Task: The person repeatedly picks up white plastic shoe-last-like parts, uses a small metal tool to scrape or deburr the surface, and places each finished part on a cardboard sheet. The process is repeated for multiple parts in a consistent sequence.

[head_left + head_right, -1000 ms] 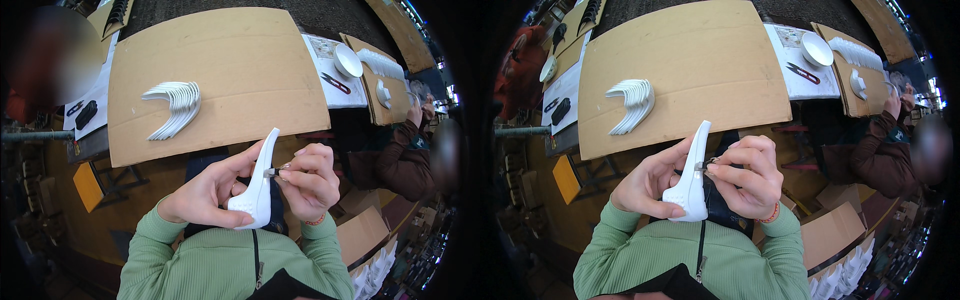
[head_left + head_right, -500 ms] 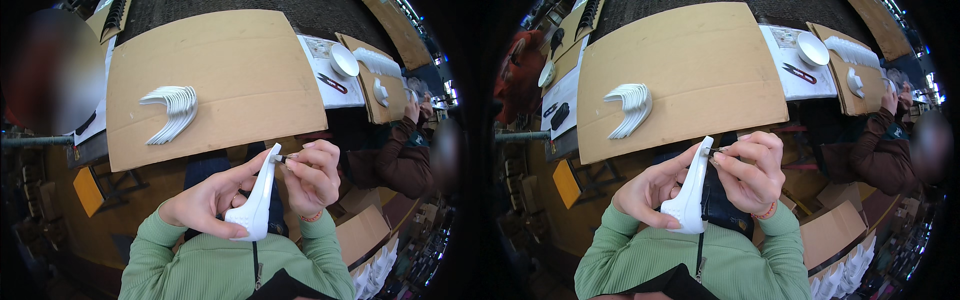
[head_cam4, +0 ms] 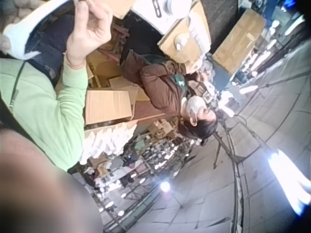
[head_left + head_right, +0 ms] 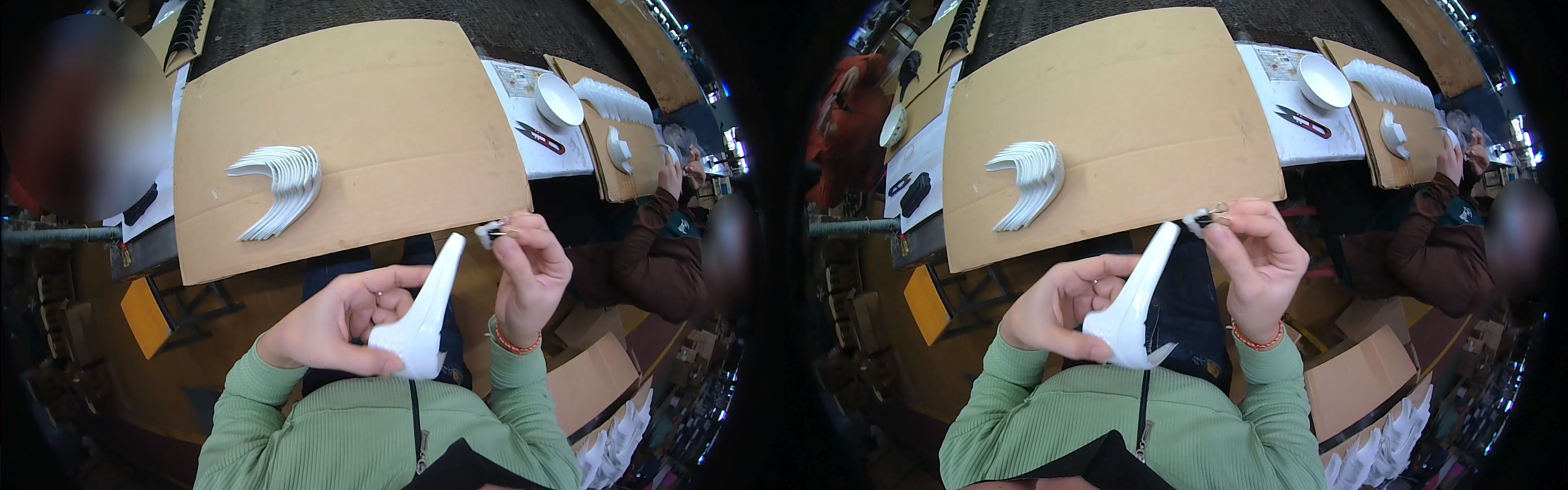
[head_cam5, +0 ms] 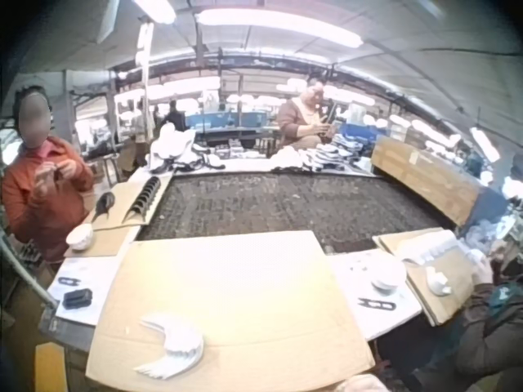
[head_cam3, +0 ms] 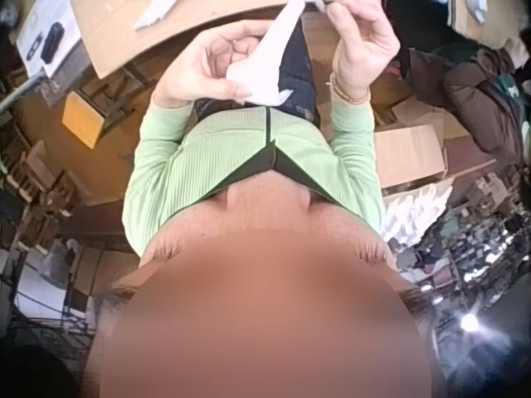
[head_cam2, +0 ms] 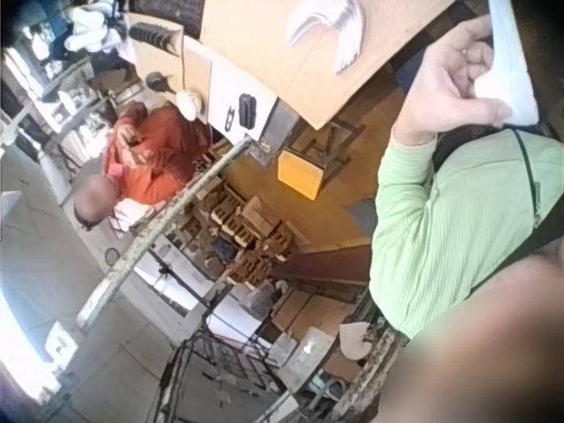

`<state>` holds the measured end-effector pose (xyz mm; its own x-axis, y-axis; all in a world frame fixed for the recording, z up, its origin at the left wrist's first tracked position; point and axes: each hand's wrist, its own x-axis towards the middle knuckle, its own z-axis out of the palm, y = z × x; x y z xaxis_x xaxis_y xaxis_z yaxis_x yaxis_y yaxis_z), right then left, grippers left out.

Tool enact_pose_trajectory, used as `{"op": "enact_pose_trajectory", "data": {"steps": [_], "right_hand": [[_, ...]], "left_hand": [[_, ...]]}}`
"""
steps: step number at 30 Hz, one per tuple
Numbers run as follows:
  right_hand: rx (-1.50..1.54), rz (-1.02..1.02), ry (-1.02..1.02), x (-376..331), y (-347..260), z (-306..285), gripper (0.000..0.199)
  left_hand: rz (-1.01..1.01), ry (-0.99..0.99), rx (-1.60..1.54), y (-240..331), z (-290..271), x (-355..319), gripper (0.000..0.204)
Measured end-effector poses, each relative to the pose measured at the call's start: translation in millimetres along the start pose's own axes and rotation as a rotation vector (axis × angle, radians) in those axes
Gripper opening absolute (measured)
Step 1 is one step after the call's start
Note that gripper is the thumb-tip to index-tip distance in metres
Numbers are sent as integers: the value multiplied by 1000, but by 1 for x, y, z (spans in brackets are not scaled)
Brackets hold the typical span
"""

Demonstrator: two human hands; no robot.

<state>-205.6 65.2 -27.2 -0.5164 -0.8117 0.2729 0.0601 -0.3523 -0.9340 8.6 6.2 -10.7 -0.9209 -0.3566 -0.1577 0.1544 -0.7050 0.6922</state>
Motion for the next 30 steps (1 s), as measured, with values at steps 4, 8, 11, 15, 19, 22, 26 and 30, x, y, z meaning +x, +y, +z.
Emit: {"op": "enact_pose_trajectory", "data": {"steps": [4,8,11,15,19,22,26,30], "right_hand": [[-37,-190,-195,2,-12,-7,17],[-226,-293,-386,1,-21,-2,21],[-354,-339,-416,2,-22,3,23],[-458,-372,-423,3,-21,7,22],[-467,-365,-435,3,-20,8,21],[-464,-358,-445,4,-20,9,21],[-467,-346,-469,4,-20,9,20],[-471,-336,-467,4,-20,9,20]], "left_hand": [[75,143,100,-1,-10,-1,31],[105,192,-146,-11,-11,5,32],[93,208,-94,-13,-7,5,33],[99,197,87,-11,-1,1,34],[139,172,131,-10,0,0,32],[154,166,194,-9,0,0,31],[103,190,203,-7,2,-2,28],[74,200,209,-6,3,-2,25]]}}
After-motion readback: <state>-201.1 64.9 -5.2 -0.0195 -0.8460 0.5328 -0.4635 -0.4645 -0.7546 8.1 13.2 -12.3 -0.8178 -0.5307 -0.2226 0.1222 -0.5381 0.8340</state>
